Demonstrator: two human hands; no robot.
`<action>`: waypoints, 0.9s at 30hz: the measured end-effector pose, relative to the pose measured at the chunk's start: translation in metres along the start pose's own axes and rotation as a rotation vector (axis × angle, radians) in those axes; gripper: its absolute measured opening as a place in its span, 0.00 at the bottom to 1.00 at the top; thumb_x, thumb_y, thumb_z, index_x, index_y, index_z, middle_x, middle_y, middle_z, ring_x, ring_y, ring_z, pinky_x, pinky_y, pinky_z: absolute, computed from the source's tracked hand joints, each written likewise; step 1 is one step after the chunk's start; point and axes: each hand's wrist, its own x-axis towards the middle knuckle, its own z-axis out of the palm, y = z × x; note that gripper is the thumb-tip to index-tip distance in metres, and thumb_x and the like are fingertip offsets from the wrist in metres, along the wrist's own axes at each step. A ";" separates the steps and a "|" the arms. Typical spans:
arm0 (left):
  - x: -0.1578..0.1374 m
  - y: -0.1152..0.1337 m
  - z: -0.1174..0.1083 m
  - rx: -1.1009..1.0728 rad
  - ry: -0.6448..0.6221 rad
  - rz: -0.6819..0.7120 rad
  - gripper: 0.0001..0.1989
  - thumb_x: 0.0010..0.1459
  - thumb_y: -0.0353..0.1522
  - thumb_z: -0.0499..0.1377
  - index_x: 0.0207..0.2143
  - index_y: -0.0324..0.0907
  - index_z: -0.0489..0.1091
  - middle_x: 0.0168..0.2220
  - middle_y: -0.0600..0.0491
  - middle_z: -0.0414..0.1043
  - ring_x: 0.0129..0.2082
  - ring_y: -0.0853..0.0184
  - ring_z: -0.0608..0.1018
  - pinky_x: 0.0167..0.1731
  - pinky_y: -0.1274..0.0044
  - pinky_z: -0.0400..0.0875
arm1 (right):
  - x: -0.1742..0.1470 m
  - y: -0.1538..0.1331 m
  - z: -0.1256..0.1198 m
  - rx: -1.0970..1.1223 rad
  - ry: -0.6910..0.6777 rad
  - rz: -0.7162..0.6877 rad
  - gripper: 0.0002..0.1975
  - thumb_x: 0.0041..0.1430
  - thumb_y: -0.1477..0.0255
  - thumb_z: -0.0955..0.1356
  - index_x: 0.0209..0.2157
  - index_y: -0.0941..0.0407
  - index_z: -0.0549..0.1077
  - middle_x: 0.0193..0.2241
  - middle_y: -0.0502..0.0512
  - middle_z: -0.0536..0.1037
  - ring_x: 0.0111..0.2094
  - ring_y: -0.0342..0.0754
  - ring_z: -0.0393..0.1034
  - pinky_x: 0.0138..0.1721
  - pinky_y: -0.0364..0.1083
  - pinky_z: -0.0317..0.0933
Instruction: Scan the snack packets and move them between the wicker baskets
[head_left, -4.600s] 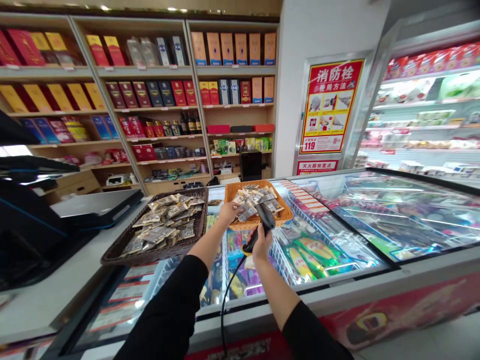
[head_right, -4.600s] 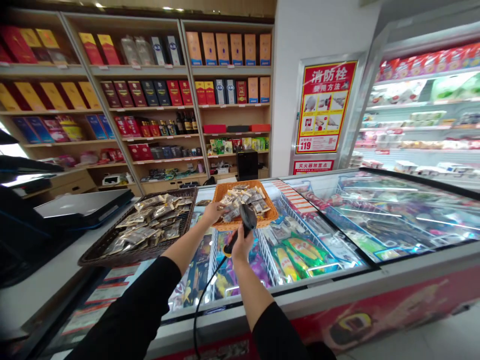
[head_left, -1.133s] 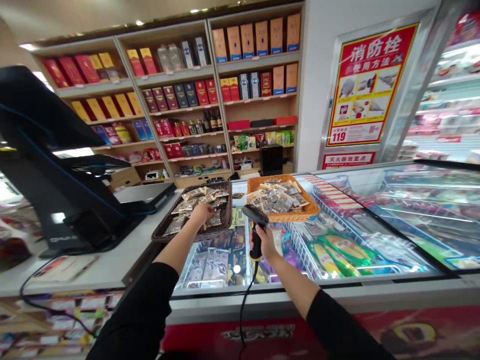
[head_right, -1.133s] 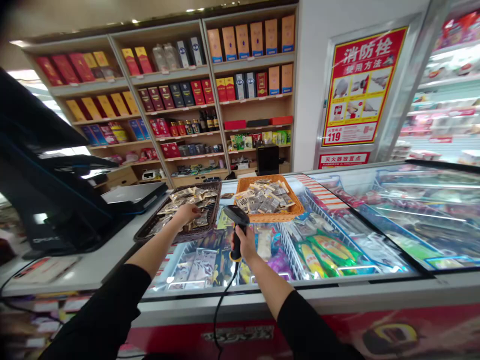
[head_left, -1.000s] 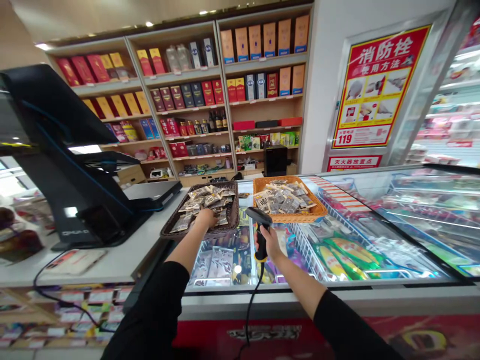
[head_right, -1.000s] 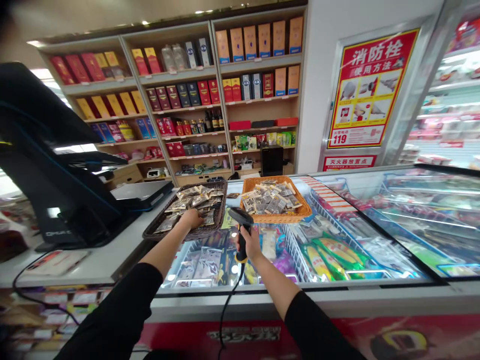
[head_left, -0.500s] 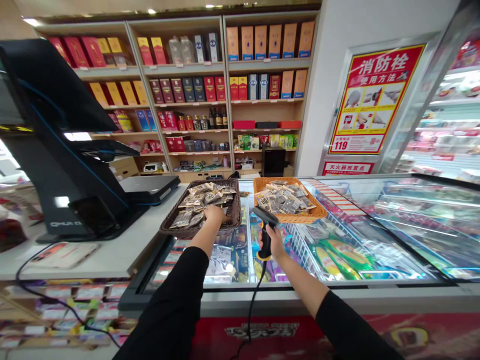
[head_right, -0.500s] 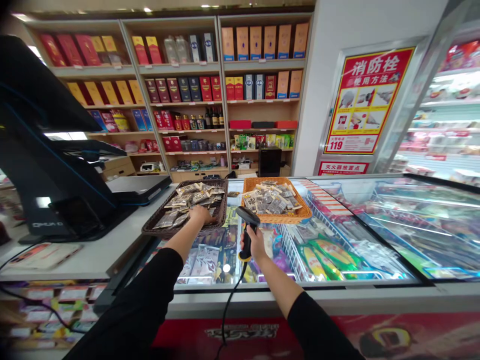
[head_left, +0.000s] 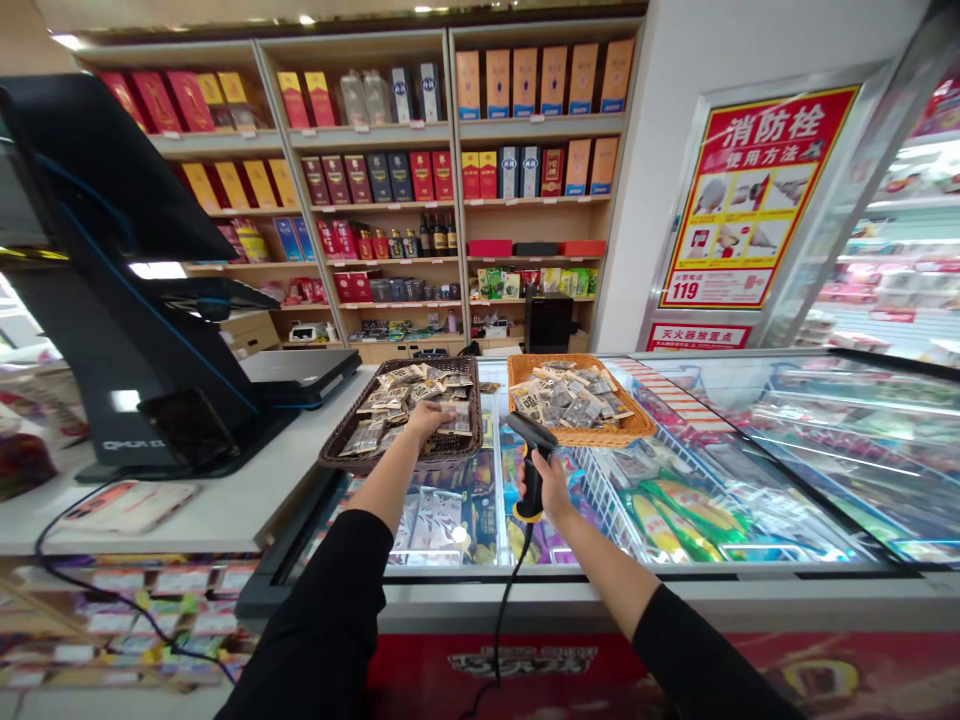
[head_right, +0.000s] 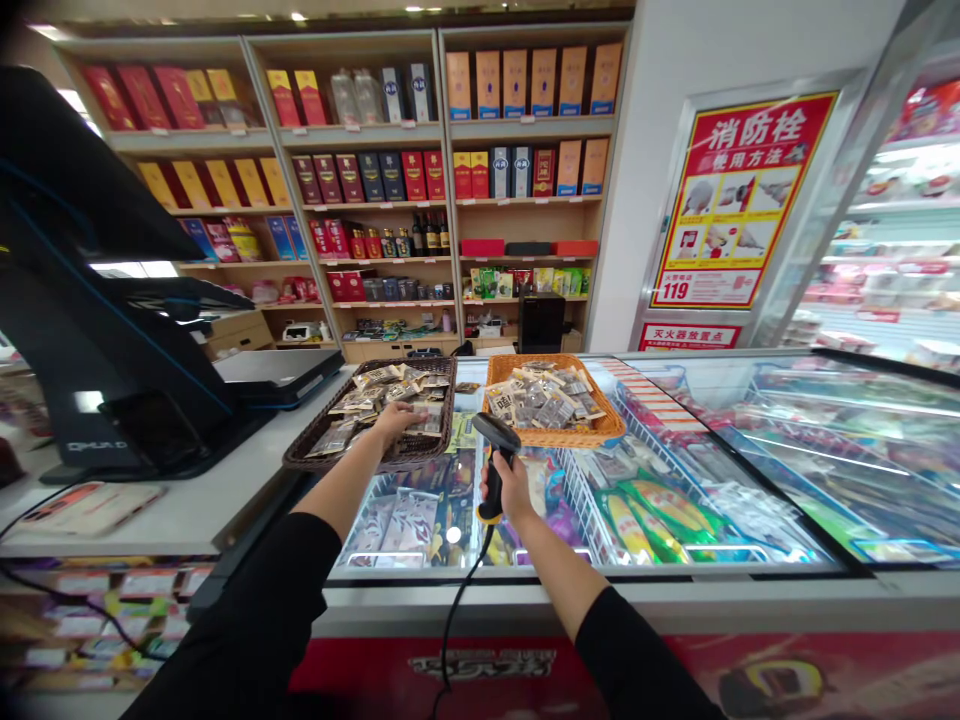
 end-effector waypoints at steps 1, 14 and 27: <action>0.000 0.000 0.000 -0.125 -0.001 0.007 0.31 0.29 0.35 0.73 0.40 0.37 0.72 0.29 0.48 0.77 0.33 0.59 0.79 0.33 0.72 0.72 | 0.000 0.000 0.000 -0.009 -0.004 -0.007 0.22 0.48 0.52 0.71 0.31 0.55 0.64 0.16 0.45 0.70 0.12 0.40 0.61 0.12 0.40 0.55; 0.006 0.000 0.001 -0.270 0.162 0.165 0.21 0.42 0.31 0.68 0.42 0.38 0.75 0.38 0.47 0.79 0.44 0.59 0.78 0.47 0.67 0.71 | -0.008 -0.011 0.013 -0.517 -0.245 -0.126 0.15 0.57 0.58 0.65 0.29 0.56 0.66 0.15 0.45 0.66 0.12 0.41 0.60 0.14 0.41 0.55; -0.005 0.018 0.001 -0.184 0.182 0.219 0.19 0.42 0.33 0.67 0.40 0.38 0.76 0.36 0.49 0.78 0.39 0.61 0.78 0.42 0.71 0.73 | -0.003 -0.014 0.006 -0.156 -0.111 -0.071 0.19 0.52 0.54 0.68 0.32 0.55 0.65 0.16 0.45 0.68 0.12 0.41 0.60 0.13 0.41 0.54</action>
